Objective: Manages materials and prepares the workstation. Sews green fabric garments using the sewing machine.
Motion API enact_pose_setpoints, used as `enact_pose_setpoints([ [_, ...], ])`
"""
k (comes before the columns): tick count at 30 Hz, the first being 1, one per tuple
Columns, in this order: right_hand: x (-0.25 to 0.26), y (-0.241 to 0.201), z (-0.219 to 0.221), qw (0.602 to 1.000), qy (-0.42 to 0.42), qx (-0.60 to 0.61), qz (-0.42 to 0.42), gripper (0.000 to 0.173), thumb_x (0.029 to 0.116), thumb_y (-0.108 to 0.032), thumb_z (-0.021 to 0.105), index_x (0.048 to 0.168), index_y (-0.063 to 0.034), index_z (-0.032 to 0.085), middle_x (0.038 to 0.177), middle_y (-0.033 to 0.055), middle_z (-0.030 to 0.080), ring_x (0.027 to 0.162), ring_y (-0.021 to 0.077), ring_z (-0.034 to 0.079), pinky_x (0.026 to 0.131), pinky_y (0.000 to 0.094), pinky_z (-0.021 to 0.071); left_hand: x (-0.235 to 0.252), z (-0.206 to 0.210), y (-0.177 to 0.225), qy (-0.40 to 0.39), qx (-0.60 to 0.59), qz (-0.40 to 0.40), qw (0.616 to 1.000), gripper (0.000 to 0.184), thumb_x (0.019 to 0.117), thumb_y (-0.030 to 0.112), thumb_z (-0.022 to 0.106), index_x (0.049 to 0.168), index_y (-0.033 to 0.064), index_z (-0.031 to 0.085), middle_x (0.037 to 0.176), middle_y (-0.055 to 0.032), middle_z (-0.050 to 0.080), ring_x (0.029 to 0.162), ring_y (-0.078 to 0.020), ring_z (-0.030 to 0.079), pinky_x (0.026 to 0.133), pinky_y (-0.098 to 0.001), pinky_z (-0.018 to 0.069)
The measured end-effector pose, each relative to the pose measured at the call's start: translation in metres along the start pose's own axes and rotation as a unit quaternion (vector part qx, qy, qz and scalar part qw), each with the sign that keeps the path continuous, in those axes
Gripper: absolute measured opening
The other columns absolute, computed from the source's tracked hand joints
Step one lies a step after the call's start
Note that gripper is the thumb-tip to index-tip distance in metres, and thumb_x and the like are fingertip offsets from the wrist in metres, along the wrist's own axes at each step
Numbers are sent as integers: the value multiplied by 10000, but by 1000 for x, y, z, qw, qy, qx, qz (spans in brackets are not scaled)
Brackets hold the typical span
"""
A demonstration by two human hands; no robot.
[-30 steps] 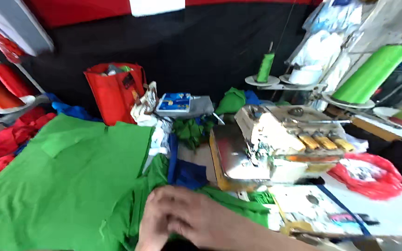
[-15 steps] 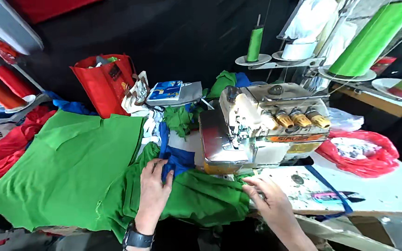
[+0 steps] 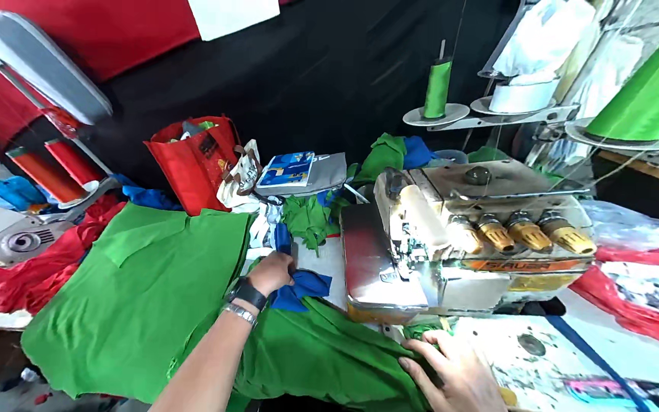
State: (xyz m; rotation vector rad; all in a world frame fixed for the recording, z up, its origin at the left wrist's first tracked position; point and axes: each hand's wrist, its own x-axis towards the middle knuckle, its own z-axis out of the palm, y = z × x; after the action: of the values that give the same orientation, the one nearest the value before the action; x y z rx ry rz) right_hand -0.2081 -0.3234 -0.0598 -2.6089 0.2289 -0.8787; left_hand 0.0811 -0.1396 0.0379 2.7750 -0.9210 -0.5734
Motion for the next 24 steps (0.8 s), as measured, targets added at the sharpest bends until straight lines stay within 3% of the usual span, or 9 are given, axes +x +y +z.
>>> enact_pose_setpoints([
  [2, 1, 0, -2, 1000, -10, 0, 2, 241, 935, -327, 692, 1015, -125, 795, 996, 163, 711, 899, 397, 660, 787, 576, 495, 14, -14, -8, 10, -32, 12, 999, 259, 941, 120, 717, 1151, -30, 703, 1130, -241, 692, 1095, -387, 652, 990, -583, 483],
  [6, 1, -1, -4, 1000, -21, -1, 5, 254, 946, -340, 678, 1014, -125, 795, 998, 164, 713, 907, 397, 660, 798, 582, 491, 27, -55, -18, 203, -98, -1, 974, 244, 957, 105, 667, 1149, -43, 699, 1115, -281, 688, 1088, -446, 654, 961, -648, 488],
  [9, 0, 1, -1, 1000, -9, 1, 4, 269, 956, -364, 663, 1029, -141, 795, 1008, 150, 714, 900, 375, 659, 778, 556, 494, 34, -72, -25, 199, -174, 49, 963, 422, 1010, 99, 617, 1421, 28, 557, 1402, -220, 583, 1244, -363, 606, 1059, -558, 466],
  [11, -1, 3, 1, 1000, 5, -8, -2, 291, 963, -390, 635, 1029, -158, 797, 995, 134, 711, 890, 356, 658, 768, 538, 499, 32, -66, -28, 178, -226, 86, 954, 502, 1016, 80, 593, 1503, 83, 473, 1468, -175, 543, 1213, -303, 634, 1029, -507, 499],
  [14, -1, 6, 10, 998, 56, -31, -20, 356, 990, -460, 546, 988, -211, 799, 937, 75, 696, 844, 294, 636, 745, 480, 483, 15, -41, -28, 216, -243, 96, 941, 474, 1014, 85, 599, 1477, 69, 498, 1485, -199, 513, 1252, -332, 609, 1035, -523, 503],
  [17, -3, 5, 13, 997, 74, -32, -17, 355, 989, -474, 534, 959, -231, 791, 914, 37, 695, 843, 264, 641, 747, 470, 485, -22, 2, -22, 230, -176, 96, 952, 341, 1000, 104, 628, 1329, 14, 610, 1382, -219, 569, 1131, -337, 650, 945, -522, 547],
  [20, -4, 7, 10, 998, 61, -11, -4, 312, 954, -451, 562, 917, -235, 785, 938, 26, 703, 872, 260, 654, 765, 485, 490, -61, 65, -17, 266, -95, 95, 955, 415, 979, 289, 686, 1306, 36, 642, 1359, -209, 579, 1217, -394, 591, 993, -601, 497],
  [22, -6, 8, 8, 998, 58, 13, 2, 284, 936, -434, 584, 902, -227, 776, 964, 17, 716, 892, 256, 658, 768, 491, 485, -79, 107, -19, 322, -48, 80, 942, 528, 981, 428, 638, 1319, 23, 648, 1410, -254, 552, 1298, -491, 519, 1030, -703, 409],
  [24, -7, 9, 3, 997, 50, 63, 19, 290, 962, -422, 597, 930, -186, 762, 984, 20, 740, 922, 245, 670, 811, 508, 488, -91, 131, -19, 374, -17, 62, 925, 575, 1019, 508, 501, 1300, 37, 669, 1413, -231, 577, 1312, -469, 535, 1065, -684, 393],
])
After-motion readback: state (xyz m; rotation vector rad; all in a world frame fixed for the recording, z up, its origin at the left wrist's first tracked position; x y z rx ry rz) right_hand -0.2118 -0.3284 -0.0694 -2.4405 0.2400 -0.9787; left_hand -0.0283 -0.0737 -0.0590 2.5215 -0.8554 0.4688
